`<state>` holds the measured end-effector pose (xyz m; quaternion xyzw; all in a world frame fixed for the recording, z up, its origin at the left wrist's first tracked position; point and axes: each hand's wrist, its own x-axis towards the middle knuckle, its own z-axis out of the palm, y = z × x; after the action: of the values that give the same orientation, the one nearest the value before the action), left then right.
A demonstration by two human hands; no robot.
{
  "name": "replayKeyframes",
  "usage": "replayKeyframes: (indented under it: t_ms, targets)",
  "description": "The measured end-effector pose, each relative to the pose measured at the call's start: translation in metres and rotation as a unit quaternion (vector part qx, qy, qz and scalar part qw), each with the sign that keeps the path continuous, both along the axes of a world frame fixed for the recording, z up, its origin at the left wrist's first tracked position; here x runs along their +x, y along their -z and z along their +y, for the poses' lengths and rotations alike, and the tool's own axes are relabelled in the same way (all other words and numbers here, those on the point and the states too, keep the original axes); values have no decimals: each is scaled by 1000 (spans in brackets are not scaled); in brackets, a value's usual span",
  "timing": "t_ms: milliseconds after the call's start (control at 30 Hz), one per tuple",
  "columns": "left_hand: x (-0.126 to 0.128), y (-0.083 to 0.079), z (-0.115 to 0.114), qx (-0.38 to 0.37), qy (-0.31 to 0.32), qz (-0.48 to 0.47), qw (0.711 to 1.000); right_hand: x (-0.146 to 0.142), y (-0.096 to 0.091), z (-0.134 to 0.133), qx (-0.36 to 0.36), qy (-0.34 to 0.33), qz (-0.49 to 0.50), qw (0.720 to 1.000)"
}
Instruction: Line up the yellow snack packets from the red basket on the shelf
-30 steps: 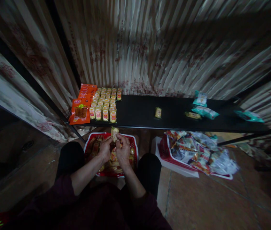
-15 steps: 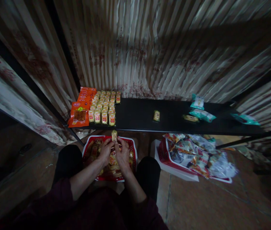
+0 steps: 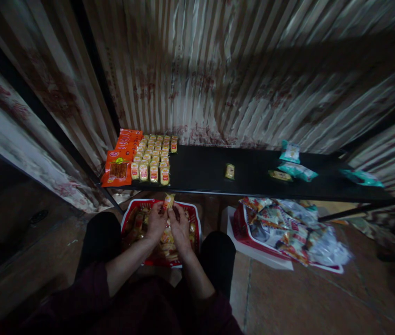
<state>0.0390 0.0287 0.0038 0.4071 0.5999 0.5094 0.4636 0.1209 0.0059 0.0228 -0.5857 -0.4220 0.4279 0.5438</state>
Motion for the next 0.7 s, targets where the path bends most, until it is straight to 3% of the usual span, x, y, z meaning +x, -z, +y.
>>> replayKeyframes:
  t_ms: [300, 700]
  targets:
    - [3, -23, -15, 23, 12, 71, 997, 4, 14, 2, 7, 15, -19, 1000]
    - [6, -27, -22, 52, 29, 41, 997, 13, 25, 1, 11, 55, 9, 998]
